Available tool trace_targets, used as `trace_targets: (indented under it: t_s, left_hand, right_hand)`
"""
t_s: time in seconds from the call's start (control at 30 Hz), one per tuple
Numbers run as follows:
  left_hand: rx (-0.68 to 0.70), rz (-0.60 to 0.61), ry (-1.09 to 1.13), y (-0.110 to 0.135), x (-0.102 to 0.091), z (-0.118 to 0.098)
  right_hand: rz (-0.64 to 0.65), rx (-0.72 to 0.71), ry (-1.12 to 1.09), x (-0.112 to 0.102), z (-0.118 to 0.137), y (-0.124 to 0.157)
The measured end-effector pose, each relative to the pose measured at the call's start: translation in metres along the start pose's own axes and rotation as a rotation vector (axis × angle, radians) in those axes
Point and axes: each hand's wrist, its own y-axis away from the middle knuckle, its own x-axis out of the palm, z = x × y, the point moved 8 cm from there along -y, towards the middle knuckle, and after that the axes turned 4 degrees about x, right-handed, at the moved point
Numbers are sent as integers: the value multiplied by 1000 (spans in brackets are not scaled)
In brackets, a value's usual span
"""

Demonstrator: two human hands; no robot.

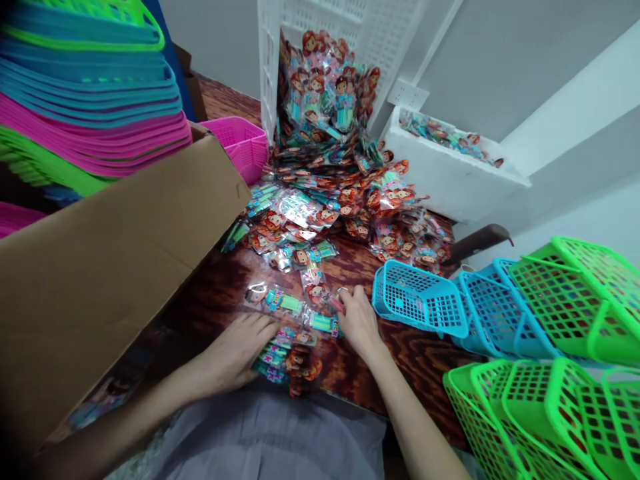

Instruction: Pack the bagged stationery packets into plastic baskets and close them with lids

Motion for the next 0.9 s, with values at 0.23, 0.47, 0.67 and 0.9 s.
trace_targets:
  t_s: [0.23,0.47,0.67,0.9]
  left_hand:
    - [15,-25,0,1,1,0]
    - [17,-41,14,2,1,0]
    - [-3,-35,34,3,0,1]
    - [14,29,-35,-2,3,-2]
  right_hand:
    - [85,-246,-306,-9,26,38]
    - [177,-228,-162,23,30,29]
    - [243,-217,-98,20,40,44]
    - [-26,-386,75,-3,58,62]
